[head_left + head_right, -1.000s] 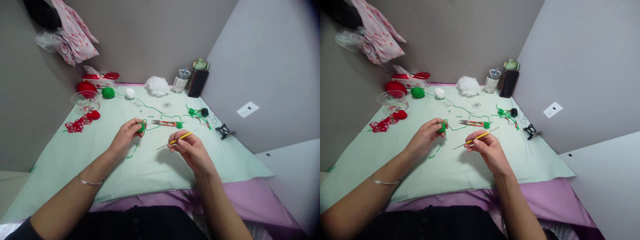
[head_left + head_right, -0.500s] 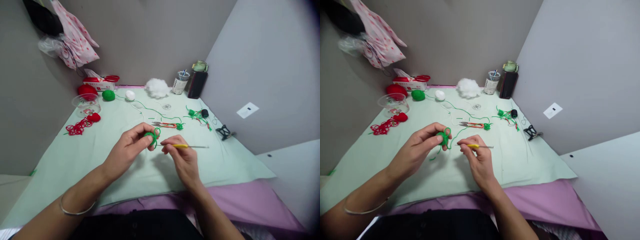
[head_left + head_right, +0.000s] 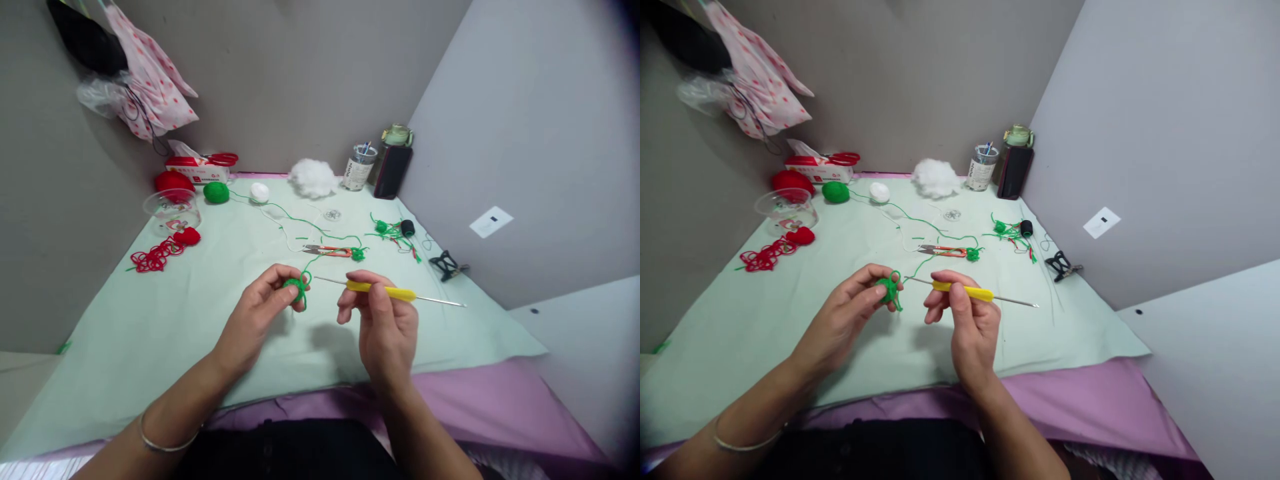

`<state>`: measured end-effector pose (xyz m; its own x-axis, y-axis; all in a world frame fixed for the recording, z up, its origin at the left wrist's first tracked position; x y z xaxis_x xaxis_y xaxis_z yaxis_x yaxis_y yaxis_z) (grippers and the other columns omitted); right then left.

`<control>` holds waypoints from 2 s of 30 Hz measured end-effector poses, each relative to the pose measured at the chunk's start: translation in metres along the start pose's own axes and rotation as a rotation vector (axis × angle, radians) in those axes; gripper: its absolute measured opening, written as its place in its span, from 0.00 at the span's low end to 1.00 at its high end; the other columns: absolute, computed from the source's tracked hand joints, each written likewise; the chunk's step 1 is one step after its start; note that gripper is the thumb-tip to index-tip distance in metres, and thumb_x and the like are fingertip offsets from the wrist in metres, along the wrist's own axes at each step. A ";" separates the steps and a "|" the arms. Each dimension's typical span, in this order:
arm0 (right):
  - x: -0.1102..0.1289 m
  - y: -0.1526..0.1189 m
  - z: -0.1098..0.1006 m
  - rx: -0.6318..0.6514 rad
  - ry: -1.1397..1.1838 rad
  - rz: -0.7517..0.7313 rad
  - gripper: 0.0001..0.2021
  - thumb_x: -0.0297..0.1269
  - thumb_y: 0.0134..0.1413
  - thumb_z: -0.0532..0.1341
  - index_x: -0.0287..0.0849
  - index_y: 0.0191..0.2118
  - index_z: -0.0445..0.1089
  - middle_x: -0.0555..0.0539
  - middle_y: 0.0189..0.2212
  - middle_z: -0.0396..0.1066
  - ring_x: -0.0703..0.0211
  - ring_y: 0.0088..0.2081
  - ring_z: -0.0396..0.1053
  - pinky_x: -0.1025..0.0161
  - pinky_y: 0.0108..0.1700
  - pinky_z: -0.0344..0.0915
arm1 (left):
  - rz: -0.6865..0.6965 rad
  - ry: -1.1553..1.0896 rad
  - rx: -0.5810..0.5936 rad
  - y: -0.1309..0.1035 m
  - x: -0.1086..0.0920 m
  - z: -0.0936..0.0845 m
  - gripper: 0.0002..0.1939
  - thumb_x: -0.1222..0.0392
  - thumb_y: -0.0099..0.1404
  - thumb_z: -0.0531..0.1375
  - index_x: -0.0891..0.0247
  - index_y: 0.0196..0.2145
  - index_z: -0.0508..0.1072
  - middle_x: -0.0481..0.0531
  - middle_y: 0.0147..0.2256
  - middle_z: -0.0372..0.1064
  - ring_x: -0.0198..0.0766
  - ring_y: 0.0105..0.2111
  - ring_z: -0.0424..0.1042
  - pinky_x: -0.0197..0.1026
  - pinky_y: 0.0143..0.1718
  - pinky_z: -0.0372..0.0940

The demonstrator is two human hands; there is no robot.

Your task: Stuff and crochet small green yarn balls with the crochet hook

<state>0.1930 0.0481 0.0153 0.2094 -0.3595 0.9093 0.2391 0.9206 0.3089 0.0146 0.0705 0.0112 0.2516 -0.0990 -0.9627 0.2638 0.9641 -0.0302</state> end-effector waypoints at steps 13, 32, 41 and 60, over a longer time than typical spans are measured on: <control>-0.004 0.006 0.010 0.213 0.021 0.033 0.05 0.38 0.64 0.67 0.52 0.43 0.81 0.53 0.27 0.73 0.66 0.28 0.70 0.67 0.31 0.68 | -0.212 -0.238 0.136 0.001 0.007 0.015 0.08 0.58 0.69 0.64 0.61 0.44 0.77 0.49 0.38 0.74 0.35 0.39 0.68 0.38 0.45 0.61; 0.006 0.008 0.002 0.320 -0.388 -0.256 0.14 0.33 0.68 0.62 0.55 0.53 0.79 0.47 0.47 0.80 0.52 0.51 0.76 0.51 0.53 0.73 | -0.134 -0.220 0.213 -0.002 0.022 0.044 0.18 0.45 0.75 0.55 0.60 0.42 0.76 0.53 0.41 0.73 0.38 0.38 0.70 0.43 0.48 0.63; -0.018 0.009 -0.014 0.132 -0.119 0.099 0.08 0.41 0.65 0.66 0.54 0.46 0.82 0.50 0.40 0.82 0.60 0.40 0.79 0.61 0.45 0.73 | 0.306 0.335 -0.163 -0.005 -0.019 -0.004 0.17 0.56 0.71 0.59 0.60 0.24 0.72 0.52 0.39 0.69 0.43 0.45 0.66 0.42 0.48 0.60; -0.012 -0.005 0.008 -0.003 -0.110 0.059 0.10 0.43 0.64 0.66 0.51 0.47 0.82 0.47 0.43 0.81 0.54 0.44 0.78 0.55 0.48 0.75 | 0.863 0.853 -0.030 -0.009 -0.036 0.013 0.11 0.59 0.65 0.64 0.56 0.24 0.74 0.51 0.53 0.77 0.58 0.70 0.56 0.62 0.73 0.30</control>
<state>0.1812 0.0488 0.0047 0.1181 -0.2855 0.9511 0.2325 0.9391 0.2530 0.0158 0.0624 0.0496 -0.3628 0.7619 -0.5366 0.2872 0.6392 0.7134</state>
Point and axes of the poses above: each hand's wrist, its own y-axis towards the middle knuckle, its own z-axis out of the palm, x = y × z, the point moved 4 cm from there along y, towards the middle knuckle
